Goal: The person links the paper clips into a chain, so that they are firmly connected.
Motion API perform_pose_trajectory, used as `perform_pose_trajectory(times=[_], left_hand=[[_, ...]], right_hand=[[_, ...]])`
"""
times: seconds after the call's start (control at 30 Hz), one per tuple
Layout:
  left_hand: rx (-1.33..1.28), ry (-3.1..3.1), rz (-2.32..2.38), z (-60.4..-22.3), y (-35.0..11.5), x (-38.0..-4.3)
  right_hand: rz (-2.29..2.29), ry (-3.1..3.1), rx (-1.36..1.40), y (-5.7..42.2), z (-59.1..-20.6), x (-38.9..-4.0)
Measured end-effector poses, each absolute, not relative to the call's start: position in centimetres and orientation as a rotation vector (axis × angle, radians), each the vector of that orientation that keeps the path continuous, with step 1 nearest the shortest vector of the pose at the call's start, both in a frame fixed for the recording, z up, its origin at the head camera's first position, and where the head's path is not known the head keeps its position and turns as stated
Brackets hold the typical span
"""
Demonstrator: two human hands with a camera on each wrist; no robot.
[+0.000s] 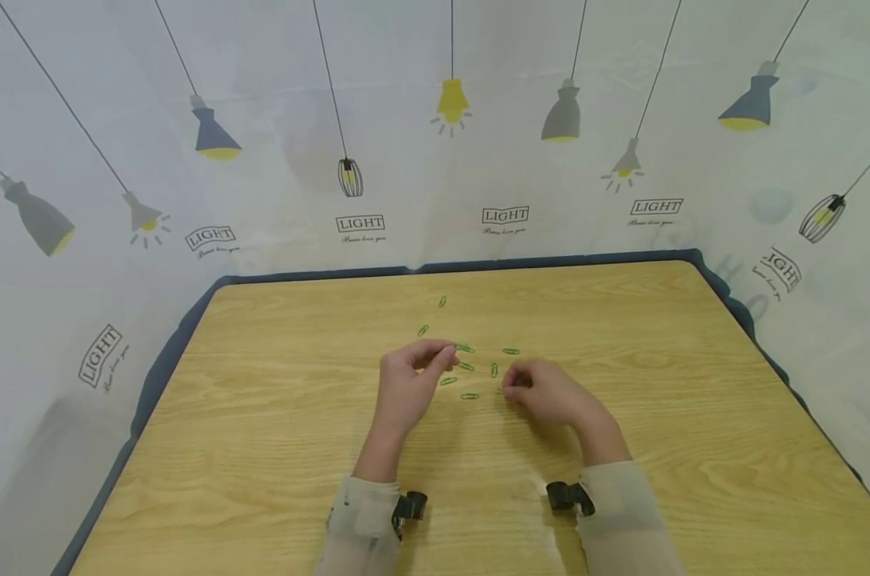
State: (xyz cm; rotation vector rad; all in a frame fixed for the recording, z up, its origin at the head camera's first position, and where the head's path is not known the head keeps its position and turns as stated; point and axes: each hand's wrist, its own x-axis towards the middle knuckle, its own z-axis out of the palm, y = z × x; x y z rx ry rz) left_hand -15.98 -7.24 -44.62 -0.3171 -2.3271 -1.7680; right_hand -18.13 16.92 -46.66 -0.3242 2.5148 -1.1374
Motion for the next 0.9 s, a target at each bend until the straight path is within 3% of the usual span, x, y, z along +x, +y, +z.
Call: perform_pose_trajectory(times=[0.5, 0.9], left_hand=[[-0.332, -2.365, -1.770, -44.5, -6.7, -15.8], [-0.362, -2.401, -1.706, -44.4, -6.6, -15.5]], right_hand=[[-1.857, 2.429, -0.386, 16.0, -42.3, -16.6], [-1.989, 2.390, -0.397, 14.2, -42.3, -16.2]])
